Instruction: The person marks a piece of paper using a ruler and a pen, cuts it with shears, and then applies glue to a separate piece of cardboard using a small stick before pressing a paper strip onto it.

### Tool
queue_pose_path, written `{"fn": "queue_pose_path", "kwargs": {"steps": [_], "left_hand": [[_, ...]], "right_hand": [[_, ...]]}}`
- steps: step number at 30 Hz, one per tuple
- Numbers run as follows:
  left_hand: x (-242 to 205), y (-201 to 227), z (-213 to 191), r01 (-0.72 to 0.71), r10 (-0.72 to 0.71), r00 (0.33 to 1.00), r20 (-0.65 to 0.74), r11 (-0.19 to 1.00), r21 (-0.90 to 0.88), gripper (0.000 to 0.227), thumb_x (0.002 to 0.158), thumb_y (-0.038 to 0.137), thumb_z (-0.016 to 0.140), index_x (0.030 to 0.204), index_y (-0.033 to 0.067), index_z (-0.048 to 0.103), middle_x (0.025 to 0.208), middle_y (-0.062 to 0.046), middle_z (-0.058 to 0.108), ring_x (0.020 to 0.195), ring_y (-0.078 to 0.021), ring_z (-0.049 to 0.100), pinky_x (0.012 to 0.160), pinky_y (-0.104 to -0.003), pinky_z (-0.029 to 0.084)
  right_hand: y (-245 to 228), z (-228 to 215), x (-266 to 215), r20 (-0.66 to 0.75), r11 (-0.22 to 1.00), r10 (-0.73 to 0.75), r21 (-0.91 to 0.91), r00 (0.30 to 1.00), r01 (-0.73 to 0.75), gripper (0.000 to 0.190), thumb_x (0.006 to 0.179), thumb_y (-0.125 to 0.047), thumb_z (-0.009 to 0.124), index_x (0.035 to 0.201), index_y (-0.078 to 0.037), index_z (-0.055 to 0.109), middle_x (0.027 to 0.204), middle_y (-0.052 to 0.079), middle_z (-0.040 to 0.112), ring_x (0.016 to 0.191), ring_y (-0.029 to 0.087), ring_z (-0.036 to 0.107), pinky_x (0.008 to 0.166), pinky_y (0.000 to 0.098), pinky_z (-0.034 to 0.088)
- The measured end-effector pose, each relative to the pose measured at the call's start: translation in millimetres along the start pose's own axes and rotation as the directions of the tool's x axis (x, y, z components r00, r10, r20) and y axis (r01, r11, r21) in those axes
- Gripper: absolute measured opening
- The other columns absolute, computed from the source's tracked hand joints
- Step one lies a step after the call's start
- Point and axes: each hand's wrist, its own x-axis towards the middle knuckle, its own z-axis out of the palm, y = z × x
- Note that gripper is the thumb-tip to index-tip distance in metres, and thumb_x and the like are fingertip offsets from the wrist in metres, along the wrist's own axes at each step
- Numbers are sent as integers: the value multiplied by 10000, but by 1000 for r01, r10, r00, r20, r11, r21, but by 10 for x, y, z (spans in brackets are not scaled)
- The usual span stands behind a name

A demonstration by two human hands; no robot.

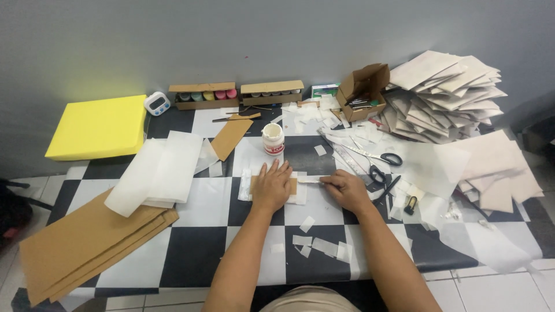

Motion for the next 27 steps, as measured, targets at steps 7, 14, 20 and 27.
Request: {"fn": "queue_pose_path", "kwargs": {"steps": [7, 14, 20, 27], "left_hand": [[14, -46, 83, -10, 10, 999, -36, 1000, -3, 480, 955, 222, 438, 1394, 168, 624, 1527, -15, 510, 1477, -235, 395, 1260, -494, 174], [12, -51, 91, -12, 12, 999, -34, 1000, -11, 481, 954, 233, 439, 1392, 165, 625, 1524, -16, 512, 1477, -239, 395, 1262, -493, 170], [27, -70, 120, -5, 5, 999, -36, 1000, -24, 482, 950, 230, 443, 1392, 170, 626, 1525, -11, 508, 1477, -236, 394, 1263, -493, 168], [31, -74, 138, 1, -1, 999, -38, 1000, -8, 482, 949, 234, 445, 1393, 184, 626, 1525, 3, 510, 1479, -224, 391, 1263, -483, 170]], "right_hand": [[57, 8, 8, -17, 1000, -10, 12, 1000, 10, 184, 887, -152, 701, 1026, -212, 806, 843, 54, 743, 788, 210, 698, 739, 313, 551], [96, -91, -5, 125, 991, -59, 124, 990, 44, 197, 801, -71, 748, 961, -154, 828, 869, 85, 780, 832, 254, 722, 785, 355, 564], [222, -23, 15, 63, 986, -66, 157, 996, 55, 194, 821, -72, 755, 986, -151, 821, 879, 78, 777, 844, 240, 722, 785, 344, 561], [-8, -124, -7, 155, 998, -55, 38, 986, 49, 227, 845, -73, 741, 1031, -177, 817, 922, 49, 789, 896, 225, 729, 837, 324, 571]]}}
